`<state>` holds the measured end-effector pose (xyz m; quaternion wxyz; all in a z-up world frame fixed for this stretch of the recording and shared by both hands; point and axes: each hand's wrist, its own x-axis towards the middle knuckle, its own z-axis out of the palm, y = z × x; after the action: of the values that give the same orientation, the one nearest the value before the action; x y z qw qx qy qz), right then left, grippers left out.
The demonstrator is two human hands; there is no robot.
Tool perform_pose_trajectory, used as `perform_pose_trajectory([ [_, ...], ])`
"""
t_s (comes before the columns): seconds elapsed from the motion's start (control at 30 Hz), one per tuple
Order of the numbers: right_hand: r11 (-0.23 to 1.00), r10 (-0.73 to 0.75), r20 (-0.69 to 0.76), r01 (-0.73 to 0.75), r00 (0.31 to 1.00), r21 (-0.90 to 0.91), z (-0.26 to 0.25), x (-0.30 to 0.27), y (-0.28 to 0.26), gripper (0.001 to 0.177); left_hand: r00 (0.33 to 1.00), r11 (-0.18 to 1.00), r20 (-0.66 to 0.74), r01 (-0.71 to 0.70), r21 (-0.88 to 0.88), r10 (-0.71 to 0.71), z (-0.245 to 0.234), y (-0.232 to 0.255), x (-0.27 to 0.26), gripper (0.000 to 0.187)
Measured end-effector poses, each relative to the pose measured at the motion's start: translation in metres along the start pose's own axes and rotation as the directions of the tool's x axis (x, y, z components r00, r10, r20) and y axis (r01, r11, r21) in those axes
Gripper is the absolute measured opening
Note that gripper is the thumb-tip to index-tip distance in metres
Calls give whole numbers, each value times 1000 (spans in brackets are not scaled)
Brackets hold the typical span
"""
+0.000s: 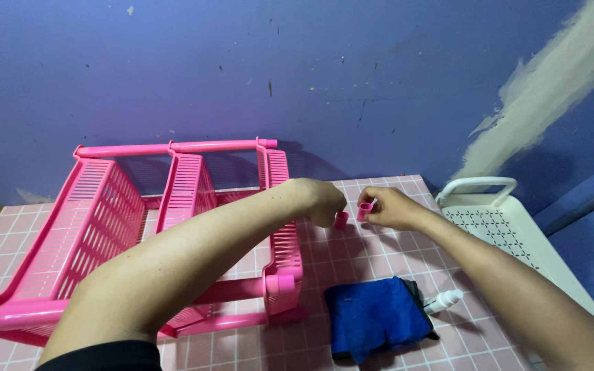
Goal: The person assembles a pink plastic storage rack on a tiled table. They connect side panels and crossbars using small pink plastic connectors, then attach a base tray and secure it with additional connectors. The rack is partially assembled by the end of the clip.
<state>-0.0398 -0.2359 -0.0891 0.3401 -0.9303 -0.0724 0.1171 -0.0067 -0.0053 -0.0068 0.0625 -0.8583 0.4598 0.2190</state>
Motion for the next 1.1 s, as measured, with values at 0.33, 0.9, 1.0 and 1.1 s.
perform_pose_trajectory([
  [0.33,994,30,57,-23,998,-111,10,0,-4,24,1000,999,-21,9,-51,-10,-5,0,-7,44],
  [0.9,885,-404,-197,328,893,-331,-7,-57,-131,58,565,995,-824,-103,-15,46,14,-13,-177,21],
  [1.0,828,-525,-117,474,843,-301,10,-85,-170,55,718,977,-695,-115,-179,-42,30,7,-219,31],
  [1.1,797,-585,-6,573,811,-188,30,-112,-200,64,836,978,-546,-65,-198,-55,50,26,-246,41],
])
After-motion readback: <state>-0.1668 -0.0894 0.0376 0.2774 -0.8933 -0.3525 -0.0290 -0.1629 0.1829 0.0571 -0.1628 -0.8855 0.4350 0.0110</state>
